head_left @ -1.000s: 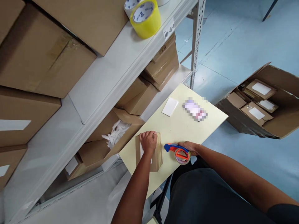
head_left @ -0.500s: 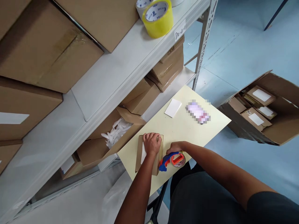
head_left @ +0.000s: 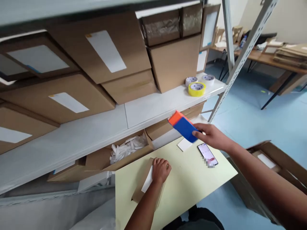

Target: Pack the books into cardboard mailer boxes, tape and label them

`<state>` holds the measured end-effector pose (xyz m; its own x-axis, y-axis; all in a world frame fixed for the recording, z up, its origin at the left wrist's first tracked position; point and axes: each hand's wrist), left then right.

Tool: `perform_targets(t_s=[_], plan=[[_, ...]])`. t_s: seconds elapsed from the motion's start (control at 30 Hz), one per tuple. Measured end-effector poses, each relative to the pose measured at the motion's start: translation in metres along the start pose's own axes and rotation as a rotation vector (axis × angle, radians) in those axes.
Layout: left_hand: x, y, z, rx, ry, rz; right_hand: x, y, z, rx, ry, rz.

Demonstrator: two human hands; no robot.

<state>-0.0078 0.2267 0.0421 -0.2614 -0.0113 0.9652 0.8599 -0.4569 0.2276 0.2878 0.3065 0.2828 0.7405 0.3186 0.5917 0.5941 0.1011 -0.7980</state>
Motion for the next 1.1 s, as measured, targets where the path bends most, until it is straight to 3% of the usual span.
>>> perform_targets(t_s=[0.1, 0.2, 0.27, 0.37, 0.53, 0.6, 0.7, 0.77, 0.9, 0.93, 1.03, 1.1], plan=[[0.002, 0.001, -0.002, 0.013, 0.003, 0.006, 0.013, -0.063, 0.052, 0.149, 0.264, -0.437], [0.005, 0.004, -0.006, 0.041, 0.008, 0.012, -0.002, -0.092, 0.114, 0.327, 0.383, -0.678], [0.006, 0.006, -0.01, 0.058, 0.015, 0.014, -0.02, -0.097, 0.152, 0.425, 0.403, -0.736], [0.005, 0.006, -0.015, 0.071, 0.034, 0.015, -0.049, -0.096, 0.192, 0.429, 0.371, -0.753], [0.004, 0.002, -0.02, 0.108, 0.071, -0.005, -0.07, -0.088, 0.214, 0.301, 0.289, -0.678], [0.004, 0.002, -0.019, 0.153, 0.08, -0.003, -0.074, -0.076, 0.201, 0.349, 0.387, -0.555], [0.006, 0.004, -0.014, 0.232, 0.087, -0.017, -0.1, -0.038, 0.154, 0.377, 0.486, -0.274], [0.008, 0.004, -0.01, 0.28, 0.116, -0.069, -0.137, 0.0, 0.109, 0.212, 0.385, -0.049], [0.018, -0.011, -0.021, 0.382, 0.243, -0.144, -0.248, 0.07, 0.018, -0.502, 0.063, 0.359], [0.02, -0.017, -0.03, 0.452, 0.278, -0.139, -0.277, 0.08, -0.001, -0.614, -0.022, 0.443], [0.025, -0.034, -0.067, 0.807, 0.226, -0.21, -0.345, 0.092, -0.045, -0.658, -0.217, 0.577], [0.027, -0.041, -0.091, 0.987, 0.098, -0.354, -0.37, 0.09, -0.063, -0.595, -0.203, 0.574]])
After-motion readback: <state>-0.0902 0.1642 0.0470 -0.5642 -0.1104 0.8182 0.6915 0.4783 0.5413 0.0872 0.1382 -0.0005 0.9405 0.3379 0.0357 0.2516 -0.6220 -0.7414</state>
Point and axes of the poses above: each hand's wrist, its own z-axis towards the middle knuckle, its own x-axis out of the back of the hand, y = z × x, and after that the axes turned 12 degrees about -x, right-handed
